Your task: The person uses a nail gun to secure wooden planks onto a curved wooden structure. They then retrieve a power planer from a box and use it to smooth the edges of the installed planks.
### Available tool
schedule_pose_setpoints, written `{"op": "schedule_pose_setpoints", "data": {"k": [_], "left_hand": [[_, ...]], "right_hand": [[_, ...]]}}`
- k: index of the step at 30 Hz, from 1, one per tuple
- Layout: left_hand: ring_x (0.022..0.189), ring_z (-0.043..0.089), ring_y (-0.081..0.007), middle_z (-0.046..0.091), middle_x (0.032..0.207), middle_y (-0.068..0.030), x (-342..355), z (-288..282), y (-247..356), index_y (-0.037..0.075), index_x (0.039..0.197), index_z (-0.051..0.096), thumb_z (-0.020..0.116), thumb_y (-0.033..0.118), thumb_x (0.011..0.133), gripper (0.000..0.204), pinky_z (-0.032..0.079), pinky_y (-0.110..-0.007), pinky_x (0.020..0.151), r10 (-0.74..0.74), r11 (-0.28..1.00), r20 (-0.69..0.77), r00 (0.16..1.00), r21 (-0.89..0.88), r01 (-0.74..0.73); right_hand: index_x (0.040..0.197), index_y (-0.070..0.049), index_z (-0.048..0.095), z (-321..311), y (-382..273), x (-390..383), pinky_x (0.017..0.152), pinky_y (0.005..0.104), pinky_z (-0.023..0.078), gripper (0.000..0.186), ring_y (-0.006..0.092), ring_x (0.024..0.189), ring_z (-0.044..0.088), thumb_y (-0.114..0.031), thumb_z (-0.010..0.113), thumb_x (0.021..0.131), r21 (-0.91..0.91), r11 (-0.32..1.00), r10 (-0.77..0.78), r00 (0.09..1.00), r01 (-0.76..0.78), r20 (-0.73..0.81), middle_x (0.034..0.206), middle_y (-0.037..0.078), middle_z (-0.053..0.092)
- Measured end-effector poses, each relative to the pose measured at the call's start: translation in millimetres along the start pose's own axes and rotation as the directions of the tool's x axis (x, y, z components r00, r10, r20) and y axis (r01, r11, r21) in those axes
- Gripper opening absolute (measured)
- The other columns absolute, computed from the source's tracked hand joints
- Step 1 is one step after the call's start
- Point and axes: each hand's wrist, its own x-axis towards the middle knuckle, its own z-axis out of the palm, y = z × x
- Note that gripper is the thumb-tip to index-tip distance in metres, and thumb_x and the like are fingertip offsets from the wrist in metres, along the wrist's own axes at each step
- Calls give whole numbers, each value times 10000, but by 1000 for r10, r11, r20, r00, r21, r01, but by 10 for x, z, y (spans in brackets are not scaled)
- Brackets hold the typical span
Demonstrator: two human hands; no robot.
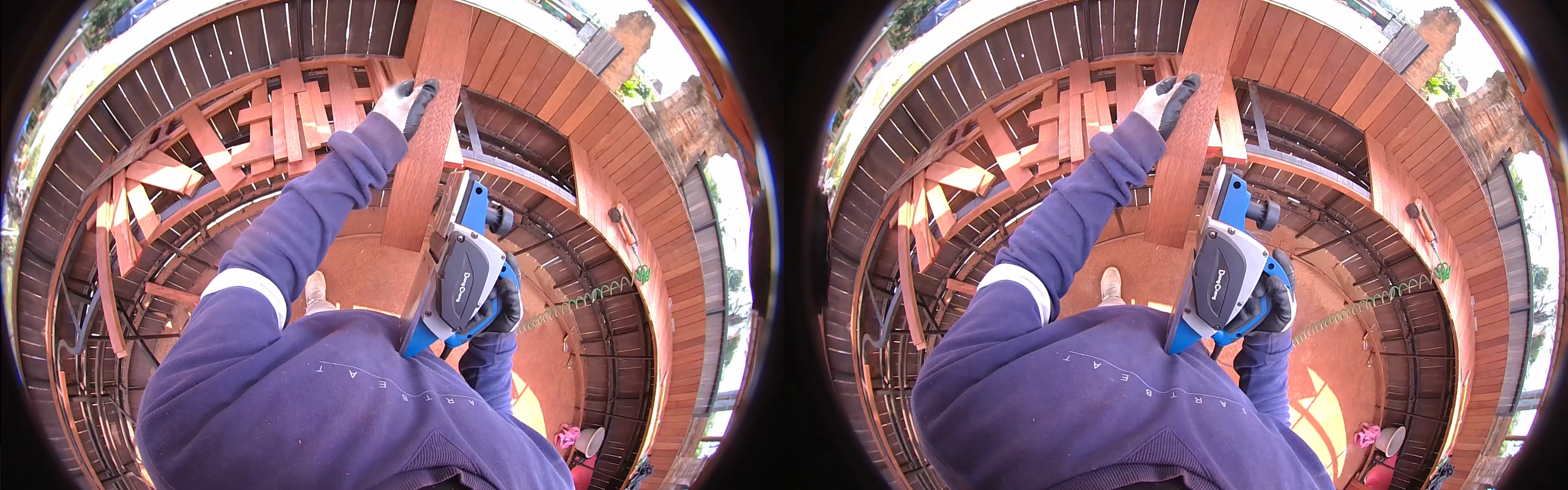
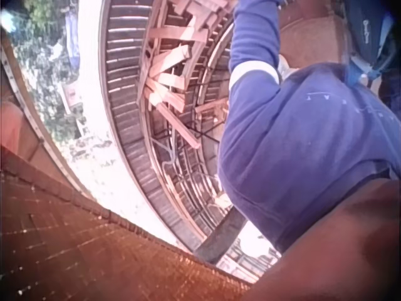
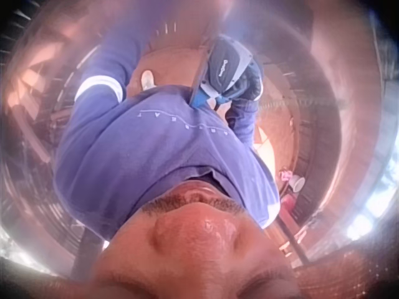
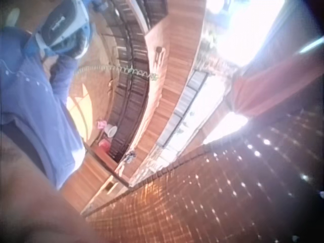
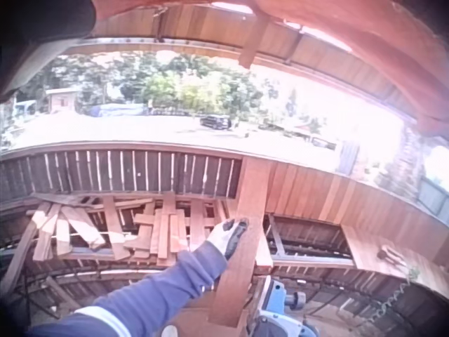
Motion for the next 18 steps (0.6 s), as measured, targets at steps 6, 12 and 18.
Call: {"op": "schedule_pose_setpoints", "data": {"k": [6, 12, 18], "left_hand": [[878, 576, -169, 674, 953, -125, 9, -35, 34, -51, 1107, 627, 618, 480, 943, 556, 470, -314, 826, 15, 998, -37, 999, 66, -13], [760, 496, -88, 608, 844, -21, -17, -29, -54, -8, 1063, 642, 647, 400, 951, 424, 440, -265, 688, -60, 997, -37, 998, -60, 58], [712, 479, -80, 593, 788, -18, -98, 109, 190, -18, 1029, 635, 648, 387, 953, 411, 426, -259, 647, 6, 999, 18, 1000, -43, -5]], "right_hand": [[1425, -90, 457, -75, 0, -14, 415, 308, 525, 520, 171, 504, 578, -129, 608, 929, -11, 1000, 18, 1000, -18, 25, 807, 99, 593], [1409, -121, 487, -80, 53, -73, 407, 301, 514, 524, 170, 484, 556, -63, 593, 899, -21, 1000, 1, 995, -3, -99, 773, 107, 554], [1406, -129, 485, -81, 64, -74, 431, 295, 515, 523, 165, 506, 548, -55, 578, 897, 98, 993, 78, 995, -72, -58, 788, 96, 543]]}}
